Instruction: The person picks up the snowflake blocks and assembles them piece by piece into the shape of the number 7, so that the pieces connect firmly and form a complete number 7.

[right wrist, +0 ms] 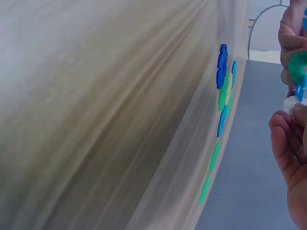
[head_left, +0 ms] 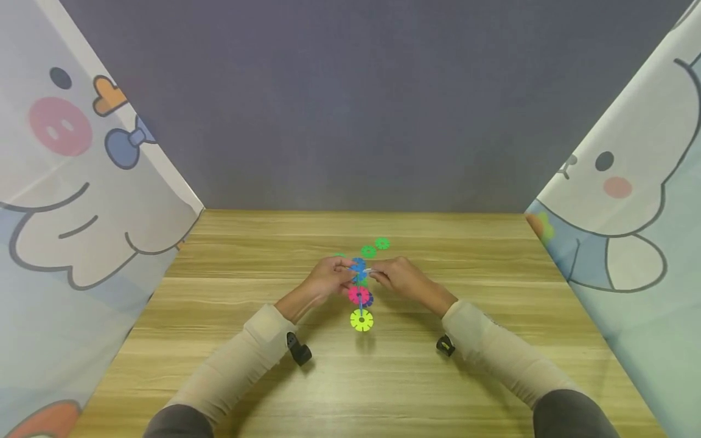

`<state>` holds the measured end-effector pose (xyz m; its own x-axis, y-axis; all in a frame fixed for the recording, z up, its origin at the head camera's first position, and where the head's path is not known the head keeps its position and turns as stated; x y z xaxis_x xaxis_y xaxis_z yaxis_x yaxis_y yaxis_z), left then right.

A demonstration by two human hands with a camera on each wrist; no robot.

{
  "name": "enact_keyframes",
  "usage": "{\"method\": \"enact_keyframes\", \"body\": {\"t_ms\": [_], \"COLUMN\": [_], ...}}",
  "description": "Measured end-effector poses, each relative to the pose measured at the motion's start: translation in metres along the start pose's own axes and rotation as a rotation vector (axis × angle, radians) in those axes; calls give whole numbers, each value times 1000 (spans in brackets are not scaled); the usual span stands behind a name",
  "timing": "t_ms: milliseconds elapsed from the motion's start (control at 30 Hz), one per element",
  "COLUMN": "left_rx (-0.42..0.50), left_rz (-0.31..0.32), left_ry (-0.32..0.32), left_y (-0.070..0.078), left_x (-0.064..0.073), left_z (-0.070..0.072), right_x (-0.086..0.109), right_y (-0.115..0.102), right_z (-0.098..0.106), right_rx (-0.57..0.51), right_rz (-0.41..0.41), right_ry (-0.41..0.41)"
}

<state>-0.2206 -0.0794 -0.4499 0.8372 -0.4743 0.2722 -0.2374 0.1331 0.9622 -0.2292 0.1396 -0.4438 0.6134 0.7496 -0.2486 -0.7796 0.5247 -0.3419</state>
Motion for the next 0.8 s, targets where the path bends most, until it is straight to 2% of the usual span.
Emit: {"method": "enact_keyframes", "body": {"t_ms": [533,700,800], "left_rx": [1,-13,-39], "left_rz": [-23,-20,-10], "left_ry": [-47,-38,-33], "left_y": [5,3,4], "left_x": [-2,-3,-2], "left_z": [-2,0,3], "right_x": [0,-2,-5], "right_y": [7,8,6], "right_z": [0,-1,-2], "right_rx": [3,26,19], "right_rz": [130,111,53], "right_ry": [64,52,0]}}
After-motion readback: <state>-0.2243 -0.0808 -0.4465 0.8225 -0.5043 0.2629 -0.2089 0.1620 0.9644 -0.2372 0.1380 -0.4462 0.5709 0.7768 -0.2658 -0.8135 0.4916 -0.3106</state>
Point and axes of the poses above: each hand's wrist, its own x-axis away from the middle knuckle, its own z-axis out of the back of the hand, y = z × x, the point moved 1 cm from there along -x, towards the middle knuckle, and after that the axes turned 7 degrees about -y, right-handed, at the moved point
